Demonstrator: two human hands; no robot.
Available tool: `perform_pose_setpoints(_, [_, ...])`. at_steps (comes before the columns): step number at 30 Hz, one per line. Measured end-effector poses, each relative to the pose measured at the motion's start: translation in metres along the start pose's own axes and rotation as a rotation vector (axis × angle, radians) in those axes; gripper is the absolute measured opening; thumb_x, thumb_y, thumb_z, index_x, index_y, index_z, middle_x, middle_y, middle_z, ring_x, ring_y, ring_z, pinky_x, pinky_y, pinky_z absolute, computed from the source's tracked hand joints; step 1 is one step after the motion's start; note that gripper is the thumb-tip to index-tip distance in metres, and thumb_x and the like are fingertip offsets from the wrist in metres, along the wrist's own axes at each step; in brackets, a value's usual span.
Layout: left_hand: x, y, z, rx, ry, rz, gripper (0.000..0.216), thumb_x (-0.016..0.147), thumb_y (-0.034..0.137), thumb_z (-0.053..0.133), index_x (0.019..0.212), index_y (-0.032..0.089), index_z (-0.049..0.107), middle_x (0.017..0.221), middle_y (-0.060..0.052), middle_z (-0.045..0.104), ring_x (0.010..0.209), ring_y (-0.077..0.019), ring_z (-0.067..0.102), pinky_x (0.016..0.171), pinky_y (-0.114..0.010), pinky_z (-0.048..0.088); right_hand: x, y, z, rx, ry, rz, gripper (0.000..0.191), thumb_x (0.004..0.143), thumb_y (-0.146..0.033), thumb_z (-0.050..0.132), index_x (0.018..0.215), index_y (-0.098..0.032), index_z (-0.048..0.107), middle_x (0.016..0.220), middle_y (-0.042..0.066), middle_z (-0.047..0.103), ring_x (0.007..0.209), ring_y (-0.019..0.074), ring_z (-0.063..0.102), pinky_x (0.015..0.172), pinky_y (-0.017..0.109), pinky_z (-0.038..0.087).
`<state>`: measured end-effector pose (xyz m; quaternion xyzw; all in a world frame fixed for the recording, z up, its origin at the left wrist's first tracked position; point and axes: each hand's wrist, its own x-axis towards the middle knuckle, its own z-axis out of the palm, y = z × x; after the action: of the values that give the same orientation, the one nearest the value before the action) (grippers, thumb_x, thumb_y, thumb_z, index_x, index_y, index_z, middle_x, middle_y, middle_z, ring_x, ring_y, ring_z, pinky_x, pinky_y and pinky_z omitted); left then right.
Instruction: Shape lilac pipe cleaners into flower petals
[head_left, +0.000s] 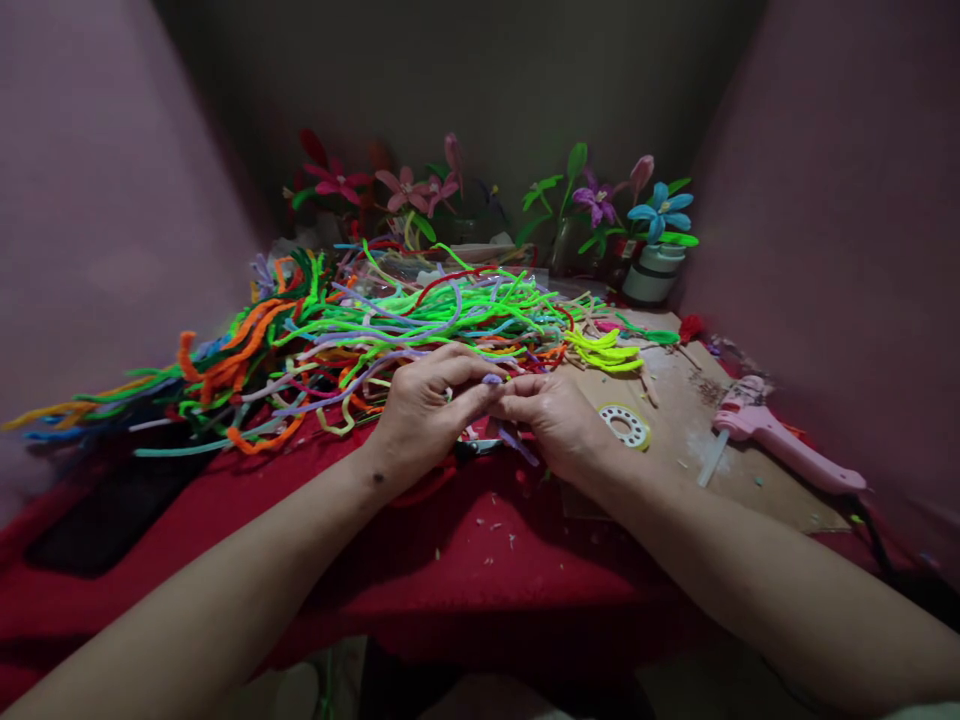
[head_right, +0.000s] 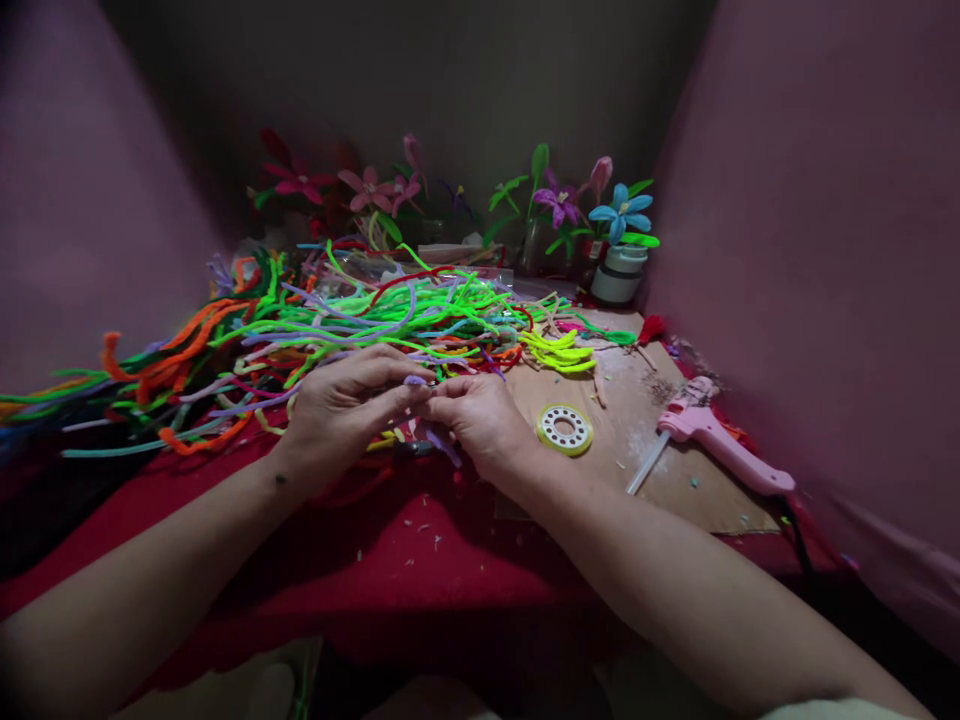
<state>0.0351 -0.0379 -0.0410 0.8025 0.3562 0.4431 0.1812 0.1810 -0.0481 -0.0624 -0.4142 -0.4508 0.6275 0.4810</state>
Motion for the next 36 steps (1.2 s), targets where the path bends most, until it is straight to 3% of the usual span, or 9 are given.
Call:
perform_pose_setpoints(7, [0.001, 0.002, -0.002, 0.086, 0.044, 0.065, 0.012, 0.075, 0.022, 0.059, 0.073, 0.019, 0.071, 0.079, -0.005, 0.067, 0.077, -0.0163, 0.059, 0.074, -0.026, 0.044, -0.003, -0.004, 0.004, -0.045, -0.027, 0.060, 0.022, 0.056, -0.028, 0.073, 0.047, -0.015, 0.057, 0.041, -0.002, 0.054, 0.036, 0.0060, 0.038, 0.038, 0.021, 0.026])
perform_pose_setpoints(13, [0.008, 0.011, -0.005, -0.246, -0.010, -0.389, 0.016, 0.073, 0.024, 0.062, 0.061, 0.014, 0.065, 0.060, -0.001, 0.060, 0.057, -0.0124, 0.053, 0.056, -0.023, 0.041, -0.004, -0.006, 0.004, -0.060, -0.073, 0.064, 0.020, 0.060, -0.027, 0.070, 0.050, -0.015, 0.058, 0.045, -0.002, 0.057, 0.035, 0.0059, 0.039, 0.036, 0.021, 0.024])
perform_pose_setpoints(18, [0.011, 0.017, -0.010, -0.167, 0.226, -0.313, 0.012, 0.074, 0.026, 0.061, 0.068, 0.016, 0.062, 0.063, 0.002, 0.056, 0.058, -0.0094, 0.047, 0.055, -0.021, 0.037, 0.003, -0.004, 0.000, 0.192, 0.048, 0.007, 0.018, 0.055, -0.025, 0.077, 0.060, -0.015, 0.063, 0.054, -0.001, 0.061, 0.047, 0.0085, 0.050, 0.048, 0.022, 0.037])
perform_pose_setpoints(20, [0.010, 0.014, -0.011, -0.256, 0.280, -0.372, 0.012, 0.074, 0.028, 0.062, 0.069, 0.017, 0.059, 0.059, 0.003, 0.052, 0.052, -0.0076, 0.042, 0.049, -0.020, 0.033, 0.006, -0.005, -0.001, 0.291, 0.121, -0.066, 0.017, 0.056, -0.023, 0.077, 0.066, -0.016, 0.066, 0.059, -0.002, 0.062, 0.051, 0.0082, 0.051, 0.050, 0.022, 0.038])
perform_pose_setpoints(22, [0.010, 0.007, -0.008, -0.448, 0.198, -0.520, 0.013, 0.071, 0.028, 0.065, 0.070, 0.017, 0.059, 0.054, 0.005, 0.046, 0.046, -0.0059, 0.036, 0.043, -0.019, 0.028, 0.008, -0.007, -0.001, 0.361, 0.180, -0.125, 0.015, 0.056, -0.020, 0.076, 0.068, -0.016, 0.067, 0.063, -0.002, 0.063, 0.056, 0.0086, 0.052, 0.052, 0.022, 0.039])
perform_pose_setpoints(24, [0.008, -0.001, -0.001, -0.686, 0.012, -0.690, 0.014, 0.068, 0.025, 0.069, 0.074, 0.015, 0.061, 0.055, 0.005, 0.046, 0.042, -0.0040, 0.032, 0.040, -0.018, 0.025, 0.008, -0.008, -0.001, 0.395, 0.195, -0.146, 0.016, 0.057, -0.020, 0.076, 0.070, -0.017, 0.067, 0.066, -0.001, 0.064, 0.060, 0.0098, 0.054, 0.054, 0.022, 0.040])
perform_pose_setpoints(27, [0.004, -0.007, 0.014, -0.939, -0.217, -0.774, 0.018, 0.067, 0.027, 0.071, 0.075, 0.013, 0.063, 0.060, 0.003, 0.050, 0.044, -0.0034, 0.035, 0.042, -0.017, 0.029, 0.008, -0.007, -0.001, 0.390, 0.155, -0.132, 0.019, 0.057, -0.024, 0.078, 0.070, -0.017, 0.065, 0.062, -0.002, 0.062, 0.053, 0.0092, 0.052, 0.049, 0.023, 0.039])
perform_pose_setpoints(31, [0.000, -0.007, 0.027, -1.041, -0.242, -0.775, 0.018, 0.071, 0.029, 0.068, 0.073, 0.013, 0.061, 0.062, -0.001, 0.054, 0.051, -0.0059, 0.046, 0.046, -0.017, 0.032, 0.007, -0.004, -0.001, 0.362, 0.068, -0.056, 0.025, 0.054, -0.031, 0.079, 0.063, -0.017, 0.061, 0.048, -0.005, 0.054, 0.038, 0.0068, 0.043, 0.038, 0.022, 0.034])
perform_pose_setpoints(36, [-0.001, -0.003, 0.025, -1.001, -0.291, -0.824, 0.017, 0.071, 0.023, 0.068, 0.066, 0.013, 0.054, 0.050, 0.004, 0.045, 0.042, -0.0027, 0.034, 0.039, -0.014, 0.020, 0.008, -0.001, -0.003, 0.316, 0.074, -0.084, 0.025, 0.051, -0.026, 0.080, 0.061, -0.015, 0.061, 0.053, -0.002, 0.058, 0.047, 0.0094, 0.052, 0.046, 0.023, 0.041])
